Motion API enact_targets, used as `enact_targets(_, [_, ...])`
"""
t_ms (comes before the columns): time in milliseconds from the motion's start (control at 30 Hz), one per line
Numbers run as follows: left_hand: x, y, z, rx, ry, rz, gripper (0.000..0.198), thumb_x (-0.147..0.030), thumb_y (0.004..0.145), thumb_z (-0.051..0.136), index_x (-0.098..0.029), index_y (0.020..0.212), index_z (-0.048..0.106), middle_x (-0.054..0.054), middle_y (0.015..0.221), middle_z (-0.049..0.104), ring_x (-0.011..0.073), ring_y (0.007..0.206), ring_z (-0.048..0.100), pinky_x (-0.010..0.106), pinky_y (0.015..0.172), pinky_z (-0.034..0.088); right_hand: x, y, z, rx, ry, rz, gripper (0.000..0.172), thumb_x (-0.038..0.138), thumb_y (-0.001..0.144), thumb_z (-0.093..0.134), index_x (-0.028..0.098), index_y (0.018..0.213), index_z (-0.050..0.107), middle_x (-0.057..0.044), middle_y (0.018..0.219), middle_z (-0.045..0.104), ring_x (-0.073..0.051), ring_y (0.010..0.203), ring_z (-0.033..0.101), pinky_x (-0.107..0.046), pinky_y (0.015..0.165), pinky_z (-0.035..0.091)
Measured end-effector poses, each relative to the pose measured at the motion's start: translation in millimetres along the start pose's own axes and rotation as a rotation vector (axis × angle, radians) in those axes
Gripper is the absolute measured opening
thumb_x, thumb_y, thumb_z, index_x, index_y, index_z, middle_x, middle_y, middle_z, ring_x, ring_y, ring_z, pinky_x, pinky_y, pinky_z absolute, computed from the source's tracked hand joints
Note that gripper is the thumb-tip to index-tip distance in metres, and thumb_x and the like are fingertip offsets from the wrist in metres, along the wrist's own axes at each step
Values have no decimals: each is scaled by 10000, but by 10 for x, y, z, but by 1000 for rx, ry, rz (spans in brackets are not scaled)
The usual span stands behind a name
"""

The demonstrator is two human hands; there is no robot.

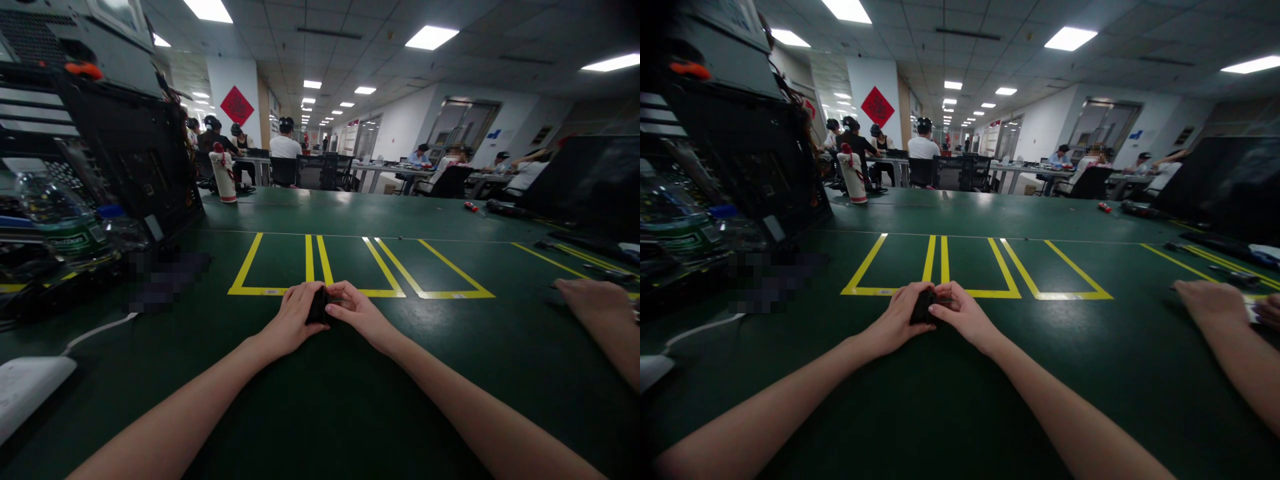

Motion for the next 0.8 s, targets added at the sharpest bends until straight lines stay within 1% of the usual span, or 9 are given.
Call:
enact_targets(100, [-19, -3, -19, 12, -5, -1, 559, -238, 709, 587, -267, 1167, 268, 37, 1179, 393, 242, 1106, 372, 449, 926, 312, 10, -5, -7, 26, 0, 18, 286, 244, 702, 577, 215, 969, 477, -27, 992, 512, -156, 950, 512, -360, 869, 386])
enact_targets(233, [1, 4, 4, 7, 8, 2, 560, -244, 700, 596, -254, 1160, 277, 44, 1173, 399, 237, 1099, 369, 431, 924, 314, 29, -17, 1, 98, 90, -5, 324, 202, 648, 632, 214, 925, 466, -10, 975, 520, -155, 969, 512, -343, 859, 397])
enact_targets(300, [19, 9, 24, -9, 17, 7, 566, -249, 694, 603, -252, 1159, 279, 45, 1168, 402, 236, 1096, 369, 427, 927, 309, 27, -16, 0, 76, 89, -9, 300, 209, 652, 629, 214, 906, 472, -10, 973, 521, -150, 949, 521, -337, 851, 400])
enact_targets(400, [35, 13, 39, -39, 22, 20, 586, -247, 683, 614, -252, 1159, 274, 42, 1160, 406, 234, 1092, 373, 426, 937, 295, 13, -8, -6, 4, 51, -7, 243, 235, 676, 606, 208, 887, 489, -14, 960, 524, -144, 904, 534, -340, 838, 406])
enact_targets(500, [38, 11, 43, -22, 12, 23, 581, -244, 689, 607, -260, 1163, 271, 36, 1164, 404, 231, 1091, 376, 427, 940, 295, 2, 0, -4, -7, 24, 0, 286, 235, 685, 597, 217, 947, 483, -19, 977, 515, -149, 924, 525, -350, 856, 397])
enact_targets(600, [42, 4, 37, -10, 5, 3, 581, -245, 694, 602, -265, 1169, 268, 35, 1179, 393, 235, 1098, 367, 433, 938, 300, 5, -1, -4, 27, 25, 11, 307, 226, 697, 584, 212, 984, 474, -24, 988, 512, -149, 951, 513, -353, 882, 380])
enact_targets(733, [39, -5, 34, -2, 5, -10, 567, -239, 703, 590, -266, 1169, 269, 38, 1190, 386, 245, 1107, 362, 443, 921, 316, 27, -16, 8, 112, 108, 20, 340, 167, 642, 632, 209, 930, 458, -10, 973, 514, -146, 955, 516, -332, 844, 407])
enact_targets(800, [29, -6, 29, -5, 8, -3, 559, -234, 702, 589, -268, 1163, 273, 38, 1185, 391, 248, 1105, 369, 450, 916, 317, 34, -21, 14, 121, 127, 18, 348, 153, 628, 641, 212, 915, 453, -4, 968, 511, -143, 958, 515, -318, 830, 417])
Point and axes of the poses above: each hand's wrist, its own y-axis towards the middle knuckle, its own z-axis out of the palm, x = y × z, the point moved 3 cm from there along y, towards the middle knuckle
